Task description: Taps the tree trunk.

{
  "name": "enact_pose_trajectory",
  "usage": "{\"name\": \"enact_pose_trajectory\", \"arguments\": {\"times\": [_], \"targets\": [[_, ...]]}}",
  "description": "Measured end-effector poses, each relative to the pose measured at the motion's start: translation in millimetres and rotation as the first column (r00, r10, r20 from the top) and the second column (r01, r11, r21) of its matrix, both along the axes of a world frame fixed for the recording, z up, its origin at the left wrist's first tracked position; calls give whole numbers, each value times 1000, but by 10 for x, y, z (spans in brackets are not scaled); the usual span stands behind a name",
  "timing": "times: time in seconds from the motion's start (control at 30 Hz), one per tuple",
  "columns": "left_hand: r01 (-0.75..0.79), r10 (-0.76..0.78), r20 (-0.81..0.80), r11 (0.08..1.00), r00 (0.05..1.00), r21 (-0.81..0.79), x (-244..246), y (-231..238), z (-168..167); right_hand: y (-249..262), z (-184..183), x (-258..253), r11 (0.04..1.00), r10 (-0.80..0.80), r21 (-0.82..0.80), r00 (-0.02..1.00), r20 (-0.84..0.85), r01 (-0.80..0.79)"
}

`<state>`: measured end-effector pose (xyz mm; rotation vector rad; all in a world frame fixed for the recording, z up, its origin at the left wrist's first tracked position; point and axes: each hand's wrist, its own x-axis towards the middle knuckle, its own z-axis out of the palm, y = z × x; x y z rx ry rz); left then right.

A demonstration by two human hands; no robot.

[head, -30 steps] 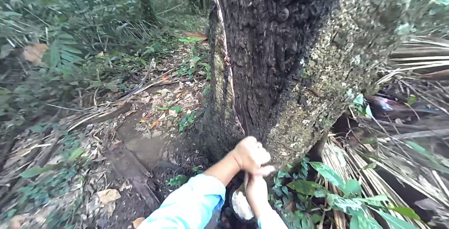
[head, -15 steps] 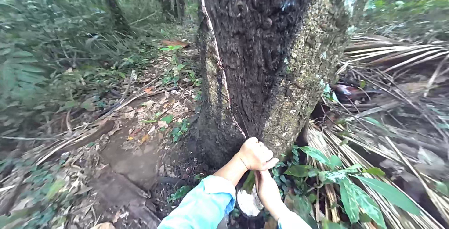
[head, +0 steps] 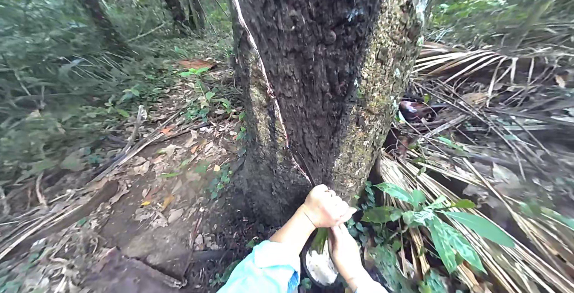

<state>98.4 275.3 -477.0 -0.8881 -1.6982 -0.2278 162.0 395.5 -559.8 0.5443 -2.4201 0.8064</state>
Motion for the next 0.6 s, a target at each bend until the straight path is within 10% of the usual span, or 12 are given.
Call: {"name": "enact_pose_trajectory", "arguments": {"times": [0.6], "targets": [[-74, 73, -20, 997, 997, -26, -70, -135, 260, -234, 147, -163, 990, 108, -93, 994, -10, -108]]}}
